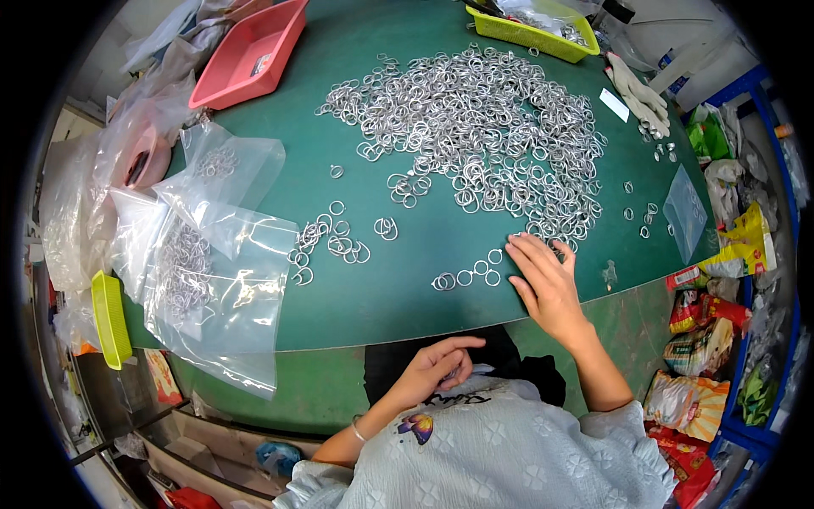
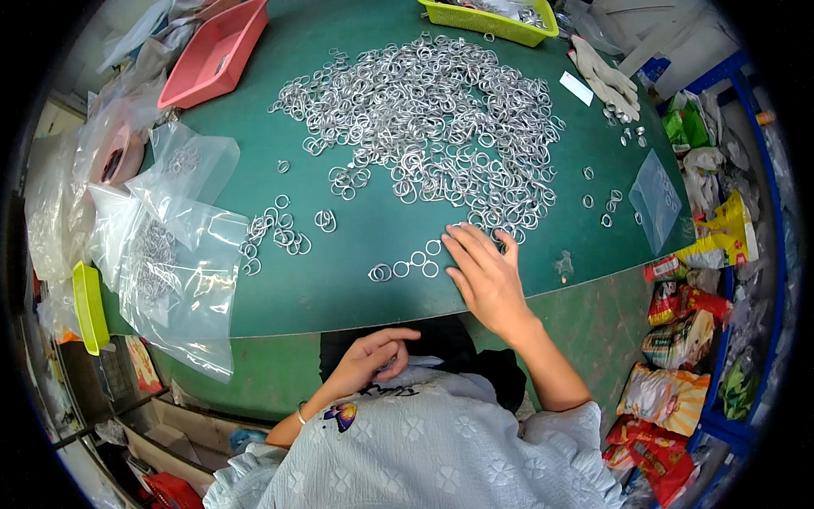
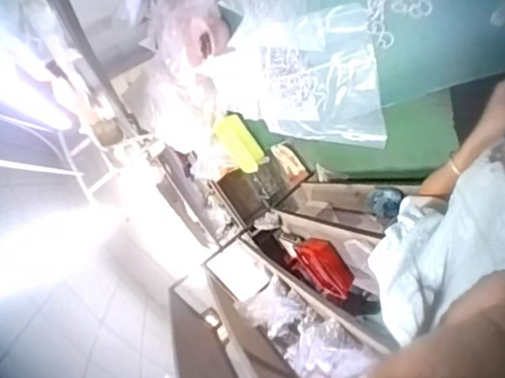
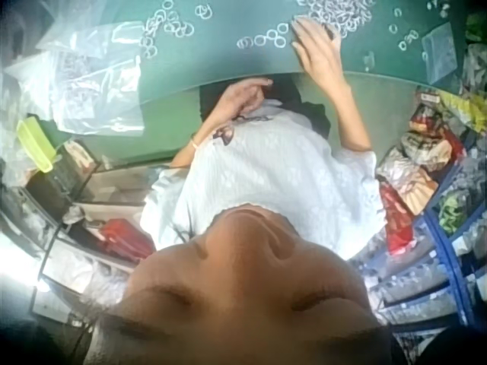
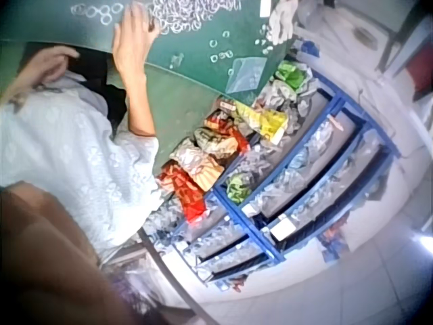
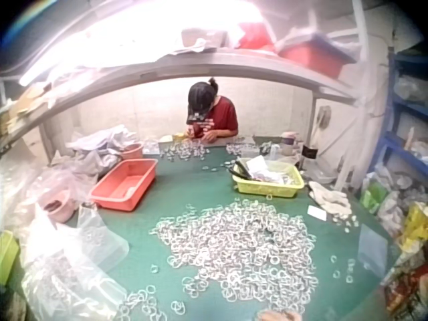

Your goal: The person picks up small metal rings from a pile on a green table, places them into a small plastic bag, and arranges other rings into a grid pattern on the table surface.

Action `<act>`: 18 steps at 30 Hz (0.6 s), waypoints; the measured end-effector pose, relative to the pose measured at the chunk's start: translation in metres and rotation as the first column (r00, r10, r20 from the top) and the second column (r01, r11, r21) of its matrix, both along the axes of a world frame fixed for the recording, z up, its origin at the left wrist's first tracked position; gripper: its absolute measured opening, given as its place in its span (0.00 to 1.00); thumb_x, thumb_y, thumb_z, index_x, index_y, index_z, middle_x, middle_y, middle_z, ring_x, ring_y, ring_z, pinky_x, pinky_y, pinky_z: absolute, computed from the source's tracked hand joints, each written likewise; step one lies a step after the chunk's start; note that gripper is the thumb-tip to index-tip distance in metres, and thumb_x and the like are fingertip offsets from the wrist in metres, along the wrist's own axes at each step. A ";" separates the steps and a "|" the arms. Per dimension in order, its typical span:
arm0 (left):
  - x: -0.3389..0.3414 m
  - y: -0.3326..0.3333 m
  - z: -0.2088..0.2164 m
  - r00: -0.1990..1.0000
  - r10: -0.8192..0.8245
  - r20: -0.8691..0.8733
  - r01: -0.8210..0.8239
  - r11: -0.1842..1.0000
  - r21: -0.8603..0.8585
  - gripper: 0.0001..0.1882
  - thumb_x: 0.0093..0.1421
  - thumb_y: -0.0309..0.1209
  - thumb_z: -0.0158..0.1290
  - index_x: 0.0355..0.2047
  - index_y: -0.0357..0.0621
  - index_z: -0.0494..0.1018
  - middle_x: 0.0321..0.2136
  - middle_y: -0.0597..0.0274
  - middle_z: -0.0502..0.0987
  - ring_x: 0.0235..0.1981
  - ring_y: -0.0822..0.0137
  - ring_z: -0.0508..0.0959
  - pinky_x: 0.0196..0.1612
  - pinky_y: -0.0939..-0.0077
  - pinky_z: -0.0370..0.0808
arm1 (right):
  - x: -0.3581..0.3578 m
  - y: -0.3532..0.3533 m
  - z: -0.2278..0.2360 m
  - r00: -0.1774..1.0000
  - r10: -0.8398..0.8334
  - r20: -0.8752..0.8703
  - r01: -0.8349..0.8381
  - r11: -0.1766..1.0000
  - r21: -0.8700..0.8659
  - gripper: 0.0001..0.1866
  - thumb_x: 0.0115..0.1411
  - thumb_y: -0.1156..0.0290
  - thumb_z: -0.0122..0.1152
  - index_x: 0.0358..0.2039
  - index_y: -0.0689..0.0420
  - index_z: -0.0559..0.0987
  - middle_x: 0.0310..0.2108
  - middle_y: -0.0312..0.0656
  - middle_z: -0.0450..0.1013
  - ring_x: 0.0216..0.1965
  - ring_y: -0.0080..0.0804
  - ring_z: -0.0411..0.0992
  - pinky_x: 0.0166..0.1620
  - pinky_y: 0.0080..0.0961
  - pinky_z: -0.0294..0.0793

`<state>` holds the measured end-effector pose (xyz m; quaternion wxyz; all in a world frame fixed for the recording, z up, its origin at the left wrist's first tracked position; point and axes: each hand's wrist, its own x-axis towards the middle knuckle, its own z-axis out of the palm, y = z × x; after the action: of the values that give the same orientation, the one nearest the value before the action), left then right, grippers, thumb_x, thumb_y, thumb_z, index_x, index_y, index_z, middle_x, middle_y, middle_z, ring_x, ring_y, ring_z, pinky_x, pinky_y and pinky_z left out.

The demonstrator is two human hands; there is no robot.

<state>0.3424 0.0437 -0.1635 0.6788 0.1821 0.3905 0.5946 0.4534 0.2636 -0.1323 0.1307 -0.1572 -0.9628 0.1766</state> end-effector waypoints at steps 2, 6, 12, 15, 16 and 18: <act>-0.005 0.004 0.021 0.965 0.035 -0.261 -0.039 0.999 -0.010 0.20 0.68 0.31 0.37 0.58 0.38 0.61 0.20 0.68 0.66 0.17 0.80 0.59 0.21 0.87 0.57 | -0.001 -0.005 0.001 0.999 -0.002 0.047 0.000 0.999 0.045 0.23 0.53 0.71 0.61 0.51 0.59 0.72 0.56 0.41 0.65 0.60 0.39 0.60 0.59 0.48 0.50; -0.020 0.018 0.036 0.570 0.033 -0.821 -0.093 0.995 -0.024 0.24 0.64 0.25 0.42 0.61 0.36 0.56 0.19 0.56 0.70 0.18 0.64 0.70 0.27 0.75 0.67 | -0.003 -0.019 0.009 0.996 -0.027 0.085 0.022 0.998 0.056 0.25 0.54 0.70 0.61 0.53 0.59 0.70 0.58 0.42 0.63 0.61 0.39 0.59 0.60 0.48 0.49; -0.021 0.023 0.035 0.359 0.006 -0.933 -0.190 0.980 -0.067 0.24 0.61 0.24 0.47 0.58 0.32 0.59 0.22 0.44 0.74 0.21 0.44 0.74 0.27 0.57 0.70 | -0.011 -0.031 0.004 0.995 0.071 0.074 -0.064 0.993 -0.098 0.27 0.53 0.70 0.61 0.54 0.63 0.68 0.61 0.48 0.58 0.64 0.43 0.54 0.63 0.46 0.51; -0.023 0.020 0.034 0.285 0.038 -0.958 -0.261 0.964 -0.040 0.23 0.61 0.24 0.48 0.56 0.34 0.61 0.21 0.46 0.74 0.20 0.45 0.74 0.25 0.57 0.70 | -0.012 -0.036 0.002 0.990 0.130 0.061 -0.116 0.974 -0.196 0.30 0.53 0.69 0.62 0.56 0.63 0.66 0.62 0.48 0.56 0.64 0.46 0.53 0.63 0.44 0.53; -0.025 0.019 0.034 0.295 0.056 -0.954 -0.289 0.957 -0.033 0.22 0.60 0.25 0.49 0.55 0.35 0.62 0.21 0.47 0.75 0.19 0.46 0.75 0.24 0.58 0.70 | -0.014 -0.037 0.003 0.992 0.117 0.036 -0.105 0.965 -0.239 0.30 0.53 0.69 0.62 0.56 0.63 0.66 0.62 0.48 0.56 0.64 0.46 0.53 0.63 0.44 0.53; -0.026 0.021 0.037 0.246 0.074 -0.966 -0.333 0.943 -0.012 0.22 0.59 0.24 0.51 0.54 0.38 0.65 0.19 0.50 0.73 0.18 0.51 0.73 0.23 0.62 0.69 | -0.018 -0.040 0.005 0.991 0.128 0.037 -0.115 0.960 -0.254 0.30 0.53 0.69 0.62 0.56 0.63 0.66 0.62 0.48 0.56 0.65 0.46 0.52 0.64 0.44 0.53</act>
<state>0.3161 0.0642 -0.1264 0.2385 0.3751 0.8005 0.4019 0.4355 0.2234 -0.1269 0.0731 -0.1177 -0.9437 0.3005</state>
